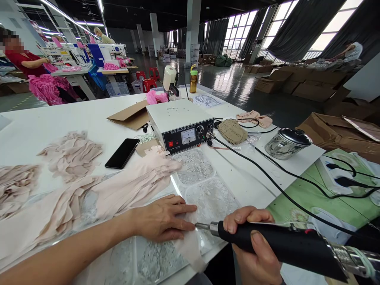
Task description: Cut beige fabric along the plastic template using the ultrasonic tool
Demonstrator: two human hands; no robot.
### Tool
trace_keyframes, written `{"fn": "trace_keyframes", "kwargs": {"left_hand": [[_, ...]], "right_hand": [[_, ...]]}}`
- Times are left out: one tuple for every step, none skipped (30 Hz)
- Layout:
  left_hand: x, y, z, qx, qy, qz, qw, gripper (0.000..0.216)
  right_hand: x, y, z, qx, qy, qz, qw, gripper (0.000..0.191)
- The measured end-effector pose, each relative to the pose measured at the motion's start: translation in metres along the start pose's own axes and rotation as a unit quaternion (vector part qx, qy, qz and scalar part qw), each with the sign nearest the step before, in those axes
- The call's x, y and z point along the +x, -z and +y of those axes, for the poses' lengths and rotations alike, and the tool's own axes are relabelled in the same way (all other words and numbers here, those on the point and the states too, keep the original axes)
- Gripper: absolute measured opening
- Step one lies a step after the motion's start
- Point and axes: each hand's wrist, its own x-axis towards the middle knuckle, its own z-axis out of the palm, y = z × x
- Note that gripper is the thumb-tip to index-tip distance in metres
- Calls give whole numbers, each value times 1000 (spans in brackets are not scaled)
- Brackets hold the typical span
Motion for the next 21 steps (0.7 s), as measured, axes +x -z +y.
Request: {"fn": "trace_keyframes", "kwargs": {"left_hand": [[0,1,-1,-1,-2,-1,1000,29],[1,2,-2,-1,-5,-4,1000,28],[1,3,-5,0,-11,-9,1000,28],[2,4,-7,1,-16,-15,1000,28],[2,6,-11,4,-22,-23,999,29],[3,9,-14,7,-26,-31,999,29],[4,11,-18,11,-29,-39,999,29],[5,14,-21,15,-29,-46,998,29],[6,16,-23,19,-27,-52,998,29],[6,17,-24,21,-22,-55,998,29],[7,18,-24,22,-17,-54,998,29],[7,18,-22,24,-8,-45,999,30],[6,17,-18,25,1,-30,999,29],[5,14,-13,26,12,-9,1000,29],[3,11,-7,28,25,15,999,28],[0,7,1,29,38,37,998,27],[-2,2,8,31,54,59,996,26],[-5,-3,16,32,68,70,995,25],[-9,-8,23,34,78,77,993,25],[-12,-12,29,38,86,81,992,26],[-14,-16,34,42,89,83,992,26]], "right_hand": [[1,1,0,4,0,3,1000,12],[3,1,-1,9,0,9,1000,12],[4,2,-2,14,-1,16,1000,13],[5,3,-3,18,-1,24,1000,14],[5,3,-4,21,-2,30,999,15],[5,3,-4,23,-3,35,999,15],[4,4,-5,24,-4,40,999,16],[3,4,-5,25,-6,42,999,15],[2,4,-5,26,-7,45,999,15],[1,4,-5,30,-8,48,998,14],[0,4,-4,34,-10,50,998,14],[-1,4,-3,38,-12,52,998,14],[-1,4,-3,42,-15,53,998,13],[-1,5,-2,45,-16,53,997,13],[-1,6,-2,47,-17,52,997,14],[-1,7,-1,49,-17,51,997,14],[0,8,-1,50,-17,50,997,14],[0,9,-1,51,-18,50,997,14],[1,10,-1,50,-19,50,997,14],[1,11,-1,48,-20,50,997,14],[2,11,-1,47,-21,49,997,14]]}}
